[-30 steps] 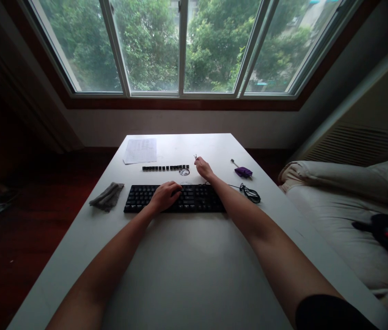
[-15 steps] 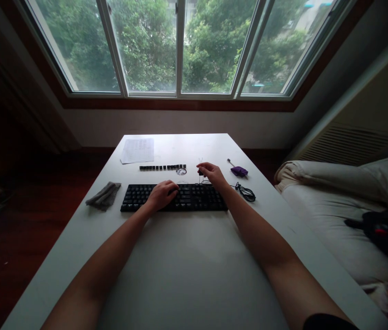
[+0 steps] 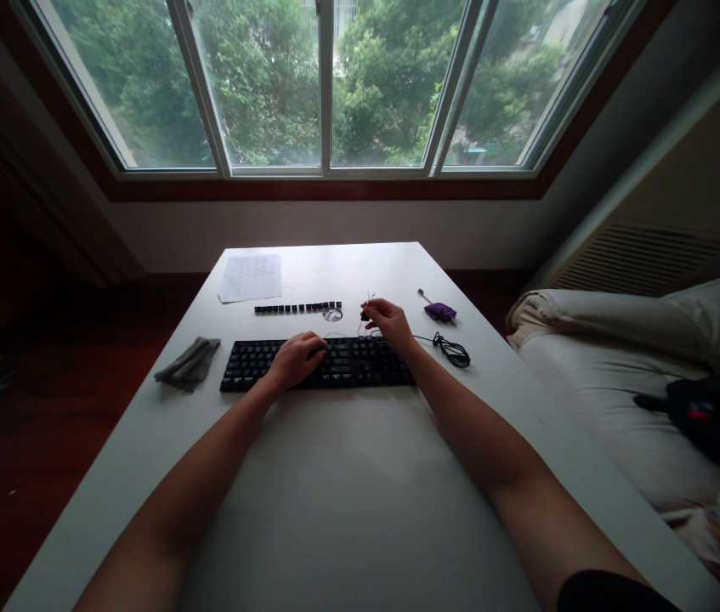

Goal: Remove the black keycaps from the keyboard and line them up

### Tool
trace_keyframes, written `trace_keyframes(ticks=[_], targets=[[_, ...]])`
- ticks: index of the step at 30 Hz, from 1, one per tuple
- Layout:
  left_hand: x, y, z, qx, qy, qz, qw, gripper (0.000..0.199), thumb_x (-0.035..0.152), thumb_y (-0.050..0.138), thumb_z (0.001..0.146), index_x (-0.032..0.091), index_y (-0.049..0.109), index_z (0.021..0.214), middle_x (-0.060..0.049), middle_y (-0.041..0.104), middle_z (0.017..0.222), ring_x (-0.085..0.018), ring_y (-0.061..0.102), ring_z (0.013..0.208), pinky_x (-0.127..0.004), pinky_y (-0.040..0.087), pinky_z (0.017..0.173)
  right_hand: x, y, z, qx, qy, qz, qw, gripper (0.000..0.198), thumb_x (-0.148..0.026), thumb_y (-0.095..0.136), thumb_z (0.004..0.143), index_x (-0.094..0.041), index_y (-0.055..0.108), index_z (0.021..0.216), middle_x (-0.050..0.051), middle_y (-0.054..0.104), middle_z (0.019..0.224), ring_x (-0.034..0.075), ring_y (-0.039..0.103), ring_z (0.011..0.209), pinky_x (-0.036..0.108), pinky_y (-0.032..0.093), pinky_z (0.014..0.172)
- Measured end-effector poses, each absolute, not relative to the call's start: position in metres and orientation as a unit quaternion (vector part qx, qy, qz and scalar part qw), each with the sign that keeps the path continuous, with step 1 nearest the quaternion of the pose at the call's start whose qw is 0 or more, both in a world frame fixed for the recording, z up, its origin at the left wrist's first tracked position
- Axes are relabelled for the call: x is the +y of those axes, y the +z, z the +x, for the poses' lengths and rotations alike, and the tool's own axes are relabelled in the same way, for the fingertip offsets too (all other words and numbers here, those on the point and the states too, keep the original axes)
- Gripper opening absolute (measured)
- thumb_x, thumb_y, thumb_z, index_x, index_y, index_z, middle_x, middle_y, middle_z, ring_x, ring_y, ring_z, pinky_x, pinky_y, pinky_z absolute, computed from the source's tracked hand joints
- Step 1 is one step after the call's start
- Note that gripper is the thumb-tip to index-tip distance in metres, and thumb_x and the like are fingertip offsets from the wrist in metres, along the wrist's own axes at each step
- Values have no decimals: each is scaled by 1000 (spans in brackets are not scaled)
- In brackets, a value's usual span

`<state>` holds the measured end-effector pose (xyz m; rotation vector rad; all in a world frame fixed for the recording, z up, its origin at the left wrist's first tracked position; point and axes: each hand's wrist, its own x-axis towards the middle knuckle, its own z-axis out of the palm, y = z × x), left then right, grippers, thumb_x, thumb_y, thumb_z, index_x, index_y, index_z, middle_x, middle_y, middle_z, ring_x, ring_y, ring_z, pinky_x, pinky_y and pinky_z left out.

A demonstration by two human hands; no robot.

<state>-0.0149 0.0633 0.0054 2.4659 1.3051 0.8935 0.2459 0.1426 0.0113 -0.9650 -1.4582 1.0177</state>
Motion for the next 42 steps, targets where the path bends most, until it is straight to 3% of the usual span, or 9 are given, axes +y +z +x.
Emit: trace_keyframes(ticks=[7, 12, 18, 22, 33, 42], targets=[[63, 6, -16, 436, 304, 840, 108, 17, 25, 56, 91, 25, 68, 101, -4, 67, 103, -21, 62, 97, -35, 50, 88, 142, 5, 244, -642, 455, -397, 473, 43, -56, 67, 79, -19, 68, 100, 5, 69, 82, 18, 67, 73, 27, 58, 54], [63, 5, -17, 435, 306, 840, 103, 16, 26, 55, 91, 24, 69, 100, -4, 67, 102, -20, 63, 96, -35, 50, 88, 139, 5, 243, -682, 430, -399, 437, 31, -47, 65, 82, -19, 67, 96, 5, 70, 80, 18, 68, 73, 27, 56, 54], [64, 2, -17, 436, 311, 838, 103, 17, 25, 56, 91, 24, 69, 101, -4, 67, 102, -20, 62, 97, -34, 49, 88, 129, 12, 249, -719, 349, -384, 463, 9, -27, 57, 81, -20, 61, 85, 2, 68, 76, 15, 65, 68, 26, 53, 61], [65, 2, -17, 435, 308, 840, 104, 16, 25, 56, 91, 24, 69, 101, -4, 67, 103, -21, 63, 97, -35, 49, 88, 125, 13, 255, -703, 355, -368, 494, 12, -20, 54, 76, -20, 57, 88, 1, 69, 78, 15, 65, 67, 26, 51, 61], [63, 4, -17, 434, 313, 838, 105, 16, 25, 56, 91, 24, 69, 100, -5, 67, 102, -21, 63, 97, -35, 49, 87, 130, 12, 266, -622, 448, -343, 543, 6, -20, 56, 72, -19, 54, 78, 1, 66, 74, 16, 66, 65, 28, 54, 58], [62, 5, -16, 439, 306, 838, 107, 17, 25, 56, 91, 24, 67, 104, -5, 67, 104, -22, 62, 99, -36, 49, 89, 126, 20, 252, -615, 453, -317, 562, 14, -27, 64, 76, -20, 55, 83, 0, 63, 78, 16, 67, 70, 31, 59, 62]])
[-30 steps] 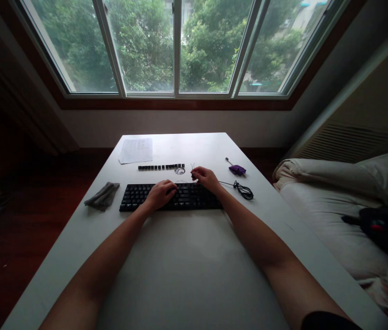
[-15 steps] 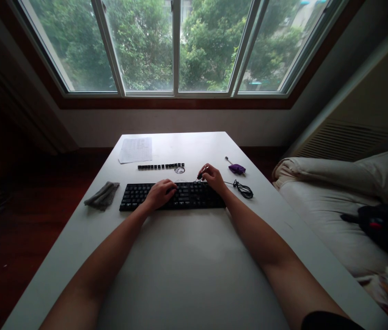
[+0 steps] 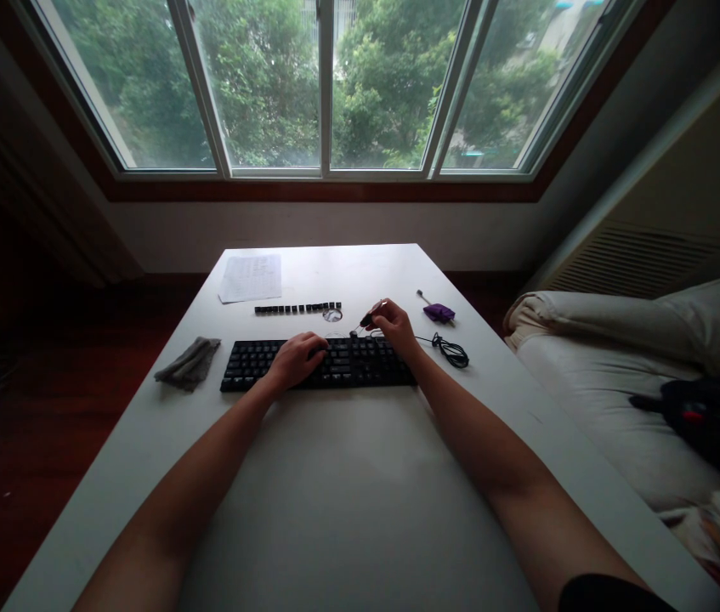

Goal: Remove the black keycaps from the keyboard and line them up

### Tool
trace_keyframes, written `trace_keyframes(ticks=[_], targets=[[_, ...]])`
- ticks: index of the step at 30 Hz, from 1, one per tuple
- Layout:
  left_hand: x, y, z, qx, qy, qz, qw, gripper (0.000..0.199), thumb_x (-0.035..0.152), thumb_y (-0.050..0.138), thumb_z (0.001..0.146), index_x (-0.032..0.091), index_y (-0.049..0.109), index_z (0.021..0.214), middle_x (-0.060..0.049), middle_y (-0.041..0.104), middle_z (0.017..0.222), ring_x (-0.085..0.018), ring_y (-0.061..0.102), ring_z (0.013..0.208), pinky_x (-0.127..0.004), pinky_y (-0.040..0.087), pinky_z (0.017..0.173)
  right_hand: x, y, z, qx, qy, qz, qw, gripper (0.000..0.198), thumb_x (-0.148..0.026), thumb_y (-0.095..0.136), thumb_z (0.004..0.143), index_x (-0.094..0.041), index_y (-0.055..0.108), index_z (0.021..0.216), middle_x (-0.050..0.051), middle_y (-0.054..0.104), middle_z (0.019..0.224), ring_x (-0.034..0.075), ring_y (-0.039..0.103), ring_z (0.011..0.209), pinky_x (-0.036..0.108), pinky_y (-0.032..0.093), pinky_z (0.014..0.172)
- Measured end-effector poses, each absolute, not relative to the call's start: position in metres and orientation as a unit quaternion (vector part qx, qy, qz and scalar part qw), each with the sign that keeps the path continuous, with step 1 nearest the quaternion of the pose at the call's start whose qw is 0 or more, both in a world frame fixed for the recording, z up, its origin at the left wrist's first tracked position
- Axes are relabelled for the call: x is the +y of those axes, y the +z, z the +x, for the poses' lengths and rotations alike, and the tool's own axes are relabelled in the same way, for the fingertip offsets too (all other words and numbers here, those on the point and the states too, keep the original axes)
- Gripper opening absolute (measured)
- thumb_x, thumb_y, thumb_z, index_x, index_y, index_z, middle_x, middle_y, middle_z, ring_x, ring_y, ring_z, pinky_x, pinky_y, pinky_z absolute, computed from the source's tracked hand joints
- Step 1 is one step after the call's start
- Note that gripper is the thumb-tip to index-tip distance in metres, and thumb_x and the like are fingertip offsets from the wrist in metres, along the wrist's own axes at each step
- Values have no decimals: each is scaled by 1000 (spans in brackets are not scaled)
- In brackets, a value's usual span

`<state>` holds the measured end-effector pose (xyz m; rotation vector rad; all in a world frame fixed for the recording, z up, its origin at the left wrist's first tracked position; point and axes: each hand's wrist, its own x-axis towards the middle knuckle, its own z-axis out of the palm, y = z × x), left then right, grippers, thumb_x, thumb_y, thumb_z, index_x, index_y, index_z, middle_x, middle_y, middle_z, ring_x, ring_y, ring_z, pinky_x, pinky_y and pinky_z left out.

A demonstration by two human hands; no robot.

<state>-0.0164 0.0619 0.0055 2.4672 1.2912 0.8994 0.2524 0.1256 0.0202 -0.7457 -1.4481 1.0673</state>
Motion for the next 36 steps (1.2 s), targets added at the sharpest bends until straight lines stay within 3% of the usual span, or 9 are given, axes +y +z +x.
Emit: trace_keyframes(ticks=[8, 15, 36], targets=[[61, 7, -16, 457, 319, 821, 122, 30, 24, 59, 88, 25, 59, 118, -3, 68, 100, -20, 64, 91, -34, 50, 84, 103, 24, 220, -648, 467, -284, 531, 21, -35, 70, 78, -19, 59, 87, -1, 60, 77, 13, 60, 68, 33, 60, 67], [61, 7, -17, 459, 309, 826, 108, 22, 27, 60, 87, 24, 62, 109, -3, 67, 98, -20, 62, 87, -34, 49, 81, 93, 20, 208, -651, 488, -268, 516, 23, -36, 71, 79, -20, 57, 88, 1, 63, 83, 14, 60, 74, 34, 60, 71], [62, 7, -18, 456, 315, 824, 115, 23, 22, 61, 83, 23, 64, 105, -4, 68, 98, -21, 63, 92, -35, 50, 85, 90, 9, 200, -672, 471, -291, 492, 20, -33, 67, 80, -20, 58, 92, 0, 63, 79, 15, 61, 67, 30, 55, 66]])
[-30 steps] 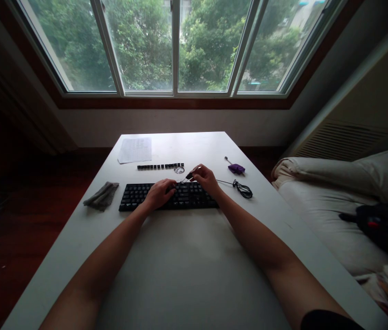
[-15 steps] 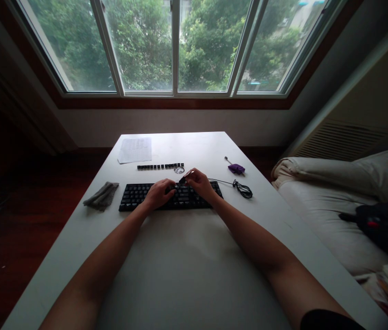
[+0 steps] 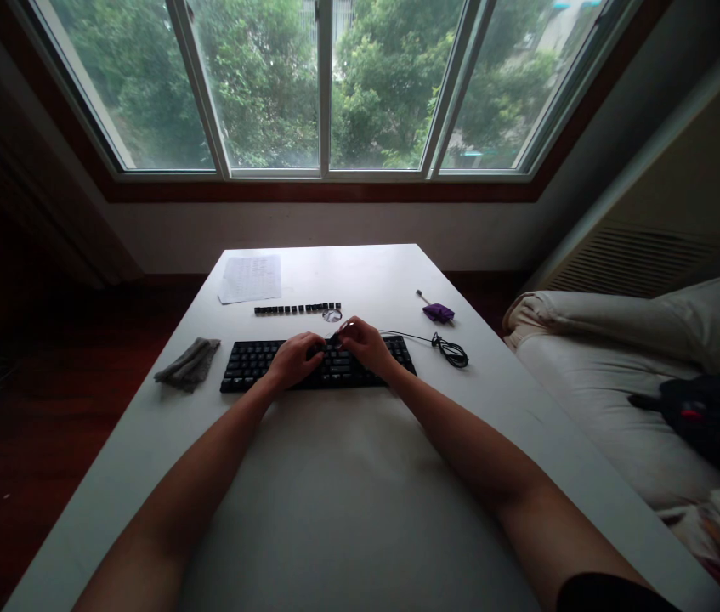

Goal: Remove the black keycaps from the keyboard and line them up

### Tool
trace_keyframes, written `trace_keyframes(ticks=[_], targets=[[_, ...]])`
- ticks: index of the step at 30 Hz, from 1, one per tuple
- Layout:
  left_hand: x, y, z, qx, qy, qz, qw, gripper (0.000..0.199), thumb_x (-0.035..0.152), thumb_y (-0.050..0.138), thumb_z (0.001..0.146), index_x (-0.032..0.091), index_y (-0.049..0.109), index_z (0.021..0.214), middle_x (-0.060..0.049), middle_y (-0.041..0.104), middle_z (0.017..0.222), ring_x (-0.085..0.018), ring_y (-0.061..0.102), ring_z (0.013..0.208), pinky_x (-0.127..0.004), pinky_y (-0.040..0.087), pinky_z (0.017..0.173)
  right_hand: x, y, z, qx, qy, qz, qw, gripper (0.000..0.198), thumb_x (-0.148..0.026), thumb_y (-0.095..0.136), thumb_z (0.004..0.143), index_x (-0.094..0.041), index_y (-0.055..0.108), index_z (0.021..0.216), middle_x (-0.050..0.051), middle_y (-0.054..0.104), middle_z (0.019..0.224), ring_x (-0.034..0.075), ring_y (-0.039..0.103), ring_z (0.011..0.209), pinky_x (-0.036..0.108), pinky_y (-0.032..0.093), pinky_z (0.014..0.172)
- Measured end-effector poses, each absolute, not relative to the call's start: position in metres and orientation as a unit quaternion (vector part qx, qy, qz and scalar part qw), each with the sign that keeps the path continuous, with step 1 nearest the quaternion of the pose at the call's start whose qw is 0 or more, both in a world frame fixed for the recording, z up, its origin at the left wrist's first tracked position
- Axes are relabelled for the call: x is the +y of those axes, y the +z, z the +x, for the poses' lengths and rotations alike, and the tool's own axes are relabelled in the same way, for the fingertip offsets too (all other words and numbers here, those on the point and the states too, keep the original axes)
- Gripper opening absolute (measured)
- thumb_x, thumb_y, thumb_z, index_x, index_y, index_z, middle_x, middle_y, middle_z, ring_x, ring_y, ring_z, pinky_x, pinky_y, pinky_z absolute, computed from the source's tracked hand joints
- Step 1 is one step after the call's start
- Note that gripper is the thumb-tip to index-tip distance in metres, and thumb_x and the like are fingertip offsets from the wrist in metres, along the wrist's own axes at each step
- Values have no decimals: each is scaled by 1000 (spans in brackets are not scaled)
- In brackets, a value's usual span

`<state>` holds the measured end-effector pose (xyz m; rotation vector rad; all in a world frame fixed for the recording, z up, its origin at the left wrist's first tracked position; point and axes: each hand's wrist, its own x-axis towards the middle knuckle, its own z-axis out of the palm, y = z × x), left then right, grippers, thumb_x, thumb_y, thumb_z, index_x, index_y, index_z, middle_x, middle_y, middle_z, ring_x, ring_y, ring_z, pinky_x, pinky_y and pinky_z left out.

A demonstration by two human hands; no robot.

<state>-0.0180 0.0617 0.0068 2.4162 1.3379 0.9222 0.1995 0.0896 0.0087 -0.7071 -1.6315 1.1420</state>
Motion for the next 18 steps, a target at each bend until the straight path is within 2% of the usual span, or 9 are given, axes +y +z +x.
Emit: trace_keyframes(ticks=[5, 12, 18], targets=[[60, 8, -18, 466, 329, 812, 122, 26, 21, 61, 81, 24, 63, 106, -2, 68, 91, -19, 63, 83, -33, 50, 78, 90, 1, 196, -668, 479, -301, 484, 22, -35, 68, 79, -22, 57, 92, 0, 63, 77, 15, 62, 64, 32, 56, 67], [58, 9, -20, 448, 360, 804, 155, 26, 16, 60, 77, 23, 65, 103, -1, 69, 88, -18, 65, 80, -30, 51, 77, 83, 2, 193, -680, 453, -314, 484, 18, -33, 65, 81, -22, 58, 92, 1, 65, 79, 16, 64, 67, 32, 56, 68], [60, 13, -23, 433, 387, 785, 214, 21, 20, 52, 85, 21, 66, 101, -2, 70, 91, -17, 65, 83, -30, 51, 81, 84, 0, 193, -678, 450, -323, 483, 20, -35, 66, 80, -22, 57, 92, 1, 65, 79, 16, 64, 66, 31, 57, 67]])
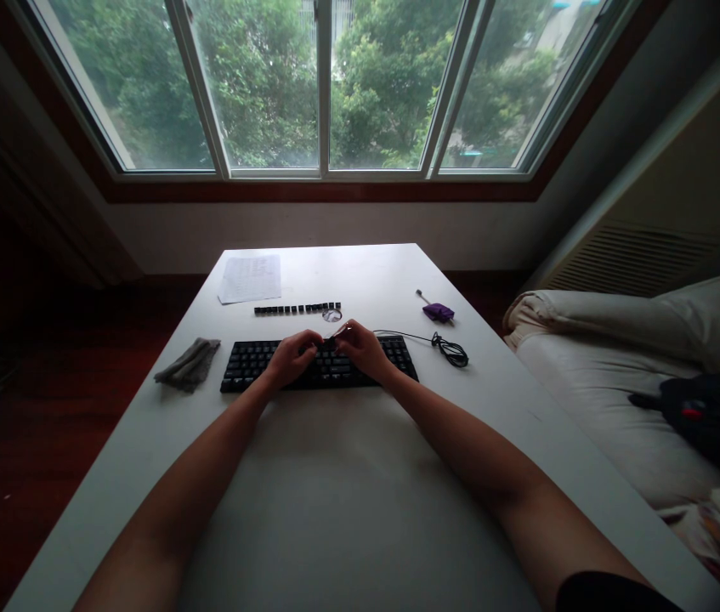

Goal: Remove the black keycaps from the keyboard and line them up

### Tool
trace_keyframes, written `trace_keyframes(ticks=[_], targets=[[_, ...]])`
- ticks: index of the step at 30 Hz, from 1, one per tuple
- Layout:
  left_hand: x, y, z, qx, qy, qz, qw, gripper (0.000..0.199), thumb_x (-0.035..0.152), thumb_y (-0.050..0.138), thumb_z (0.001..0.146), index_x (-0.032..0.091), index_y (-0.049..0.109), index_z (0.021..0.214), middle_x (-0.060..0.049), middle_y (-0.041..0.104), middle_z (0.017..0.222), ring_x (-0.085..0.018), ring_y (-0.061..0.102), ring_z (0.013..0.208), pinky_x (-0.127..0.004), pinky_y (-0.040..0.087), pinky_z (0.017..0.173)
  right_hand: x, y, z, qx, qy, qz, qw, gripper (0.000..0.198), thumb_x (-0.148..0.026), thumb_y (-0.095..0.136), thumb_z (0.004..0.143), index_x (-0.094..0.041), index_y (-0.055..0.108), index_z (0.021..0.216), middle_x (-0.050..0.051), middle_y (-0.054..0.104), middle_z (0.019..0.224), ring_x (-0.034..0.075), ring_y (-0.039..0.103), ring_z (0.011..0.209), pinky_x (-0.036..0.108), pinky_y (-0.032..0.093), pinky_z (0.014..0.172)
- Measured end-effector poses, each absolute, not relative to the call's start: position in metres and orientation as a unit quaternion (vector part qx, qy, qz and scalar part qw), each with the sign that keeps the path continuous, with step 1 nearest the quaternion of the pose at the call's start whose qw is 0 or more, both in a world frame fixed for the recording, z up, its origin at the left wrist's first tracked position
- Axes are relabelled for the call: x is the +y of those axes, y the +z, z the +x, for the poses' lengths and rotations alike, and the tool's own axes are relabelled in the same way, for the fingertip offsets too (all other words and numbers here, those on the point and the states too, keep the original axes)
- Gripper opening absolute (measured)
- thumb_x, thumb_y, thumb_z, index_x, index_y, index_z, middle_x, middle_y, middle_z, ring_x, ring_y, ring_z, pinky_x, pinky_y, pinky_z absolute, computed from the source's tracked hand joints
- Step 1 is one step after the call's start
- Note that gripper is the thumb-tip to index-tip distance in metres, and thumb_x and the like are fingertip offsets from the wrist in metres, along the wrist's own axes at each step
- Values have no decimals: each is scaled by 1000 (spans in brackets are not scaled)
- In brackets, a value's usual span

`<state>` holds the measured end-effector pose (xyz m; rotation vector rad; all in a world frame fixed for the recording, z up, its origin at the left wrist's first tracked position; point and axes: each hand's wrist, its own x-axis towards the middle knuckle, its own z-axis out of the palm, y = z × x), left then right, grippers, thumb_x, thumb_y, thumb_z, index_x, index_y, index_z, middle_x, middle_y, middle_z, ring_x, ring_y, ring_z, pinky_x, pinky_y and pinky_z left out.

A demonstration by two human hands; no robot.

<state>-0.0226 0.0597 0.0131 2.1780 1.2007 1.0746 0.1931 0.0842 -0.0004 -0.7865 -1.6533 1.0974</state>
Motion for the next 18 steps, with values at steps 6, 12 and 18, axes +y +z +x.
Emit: trace_keyframes(ticks=[6, 12, 18], targets=[[61, 13, -24, 436, 402, 770, 237, 17, 31, 56, 89, 19, 67, 95, -3, 71, 88, -17, 65, 81, -29, 51, 79, 83, 0, 193, -679, 473, -300, 475, 19, -34, 66, 80, -22, 57, 92, 0, 64, 80, 16, 63, 67, 32, 56, 68], [62, 9, -24, 452, 413, 758, 225, 19, 34, 60, 88, 20, 66, 98, -2, 70, 84, -15, 64, 76, -28, 51, 75, 80, 7, 194, -668, 482, -297, 484, 18, -34, 66, 79, -22, 56, 89, 1, 63, 78, 16, 62, 67, 32, 55, 67], [63, 7, -25, 480, 411, 747, 204, 19, 35, 60, 88, 21, 65, 98, -1, 69, 83, -15, 63, 74, -28, 51, 72, 75, 22, 197, -649, 515, -248, 503, 10, -26, 55, 80, -23, 46, 83, 0, 65, 75, 17, 62, 71, 33, 52, 72]])
